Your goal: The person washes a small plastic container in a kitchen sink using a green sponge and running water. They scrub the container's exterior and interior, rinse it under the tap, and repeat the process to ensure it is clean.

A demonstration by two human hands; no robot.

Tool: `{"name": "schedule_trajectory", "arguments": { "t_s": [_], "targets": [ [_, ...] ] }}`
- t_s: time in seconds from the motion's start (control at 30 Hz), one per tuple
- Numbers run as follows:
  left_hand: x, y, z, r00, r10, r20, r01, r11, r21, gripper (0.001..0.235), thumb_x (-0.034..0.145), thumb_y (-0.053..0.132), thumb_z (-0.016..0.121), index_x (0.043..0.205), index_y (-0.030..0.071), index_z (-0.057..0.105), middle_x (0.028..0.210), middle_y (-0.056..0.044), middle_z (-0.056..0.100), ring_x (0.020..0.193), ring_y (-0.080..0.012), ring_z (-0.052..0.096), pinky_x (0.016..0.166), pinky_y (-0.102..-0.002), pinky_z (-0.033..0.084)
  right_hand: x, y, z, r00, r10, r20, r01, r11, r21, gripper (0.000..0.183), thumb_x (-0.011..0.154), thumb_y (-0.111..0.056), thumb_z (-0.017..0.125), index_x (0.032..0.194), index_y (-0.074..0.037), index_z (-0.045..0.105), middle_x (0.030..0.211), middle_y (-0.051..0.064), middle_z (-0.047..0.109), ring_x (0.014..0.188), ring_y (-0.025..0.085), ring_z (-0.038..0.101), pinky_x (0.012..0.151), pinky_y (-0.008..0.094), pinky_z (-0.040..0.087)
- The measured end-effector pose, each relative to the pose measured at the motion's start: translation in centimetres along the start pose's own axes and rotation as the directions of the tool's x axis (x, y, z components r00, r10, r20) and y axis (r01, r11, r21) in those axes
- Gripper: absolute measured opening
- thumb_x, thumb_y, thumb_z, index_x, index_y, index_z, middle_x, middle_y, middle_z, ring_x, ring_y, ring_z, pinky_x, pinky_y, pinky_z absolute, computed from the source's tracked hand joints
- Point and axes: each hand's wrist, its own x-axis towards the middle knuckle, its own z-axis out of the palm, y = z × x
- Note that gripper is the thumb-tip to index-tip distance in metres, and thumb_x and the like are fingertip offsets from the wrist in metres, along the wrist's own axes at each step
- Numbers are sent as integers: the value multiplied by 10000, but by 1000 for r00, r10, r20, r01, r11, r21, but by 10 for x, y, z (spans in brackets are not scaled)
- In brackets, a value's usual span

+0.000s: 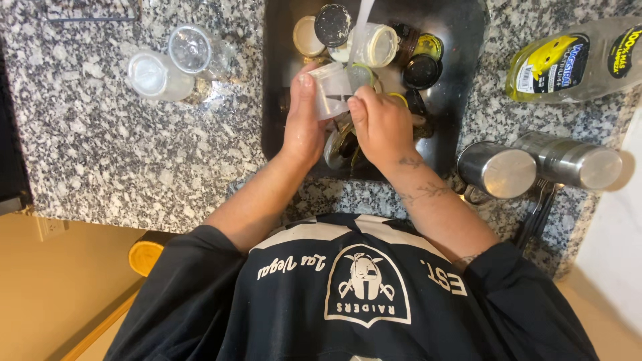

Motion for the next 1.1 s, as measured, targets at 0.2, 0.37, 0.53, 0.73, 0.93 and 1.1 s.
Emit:
{"name": "schedule_trajectory", "arguments": {
  "t_s": [0.2,0.37,0.53,0.73,0.93,1.1],
  "targets": [
    [-6,-5,-6,993,76,86,-78,997,20,782,1002,657,526,1562,125,402,1324,-163,613,1062,-242,652,835,-372,615,16,4,-13,944,318,90,-325,943,69,612,1200,-473,173,1010,-62,585,763,44,532,571,164,523,421,309,397],
    [2,2,-19,993,98,72,-100,995,25,994,913,654,720,1668,253,213,1732,-186,257,1478,-434,468,1022,-532,650,46,1,-22,874,423,240,-445,895,44,437,1219,-358,312,1248,-43,613,851,-23,520,629,79,438,488,215,380],
    [10,-4,-46,967,190,168,-213,969,129,856,979,321,807,1652,179,297,1664,-162,377,1473,-347,514,1202,-503,513,63,-6,-34,961,262,89,-269,960,74,260,1186,-154,508,966,-55,602,898,68,620,775,228,602,673,401,483],
    [28,-26,-76,898,192,396,-284,940,189,762,972,189,878,1486,227,318,1623,-98,393,1425,-238,507,1076,-355,539,9,-20,-19,722,630,287,-688,608,396,310,1174,-318,485,1033,-113,670,792,36,625,691,163,635,625,308,535],
    [10,-21,-61,786,220,578,-279,960,15,795,931,117,951,1385,216,306,1734,-127,403,1565,-273,461,1207,-437,482,-41,-39,2,761,638,116,-623,671,401,474,1190,-407,507,1129,42,644,791,263,653,699,374,701,482,481,537],
    [11,-25,-78,734,209,646,-202,976,-85,650,1004,79,853,1350,214,320,1641,-68,444,1483,-203,497,1155,-367,505,-46,-62,-8,885,465,11,-456,864,213,705,991,-716,747,1008,-42,542,679,148,572,604,303,674,496,393,537]
  ]
}}
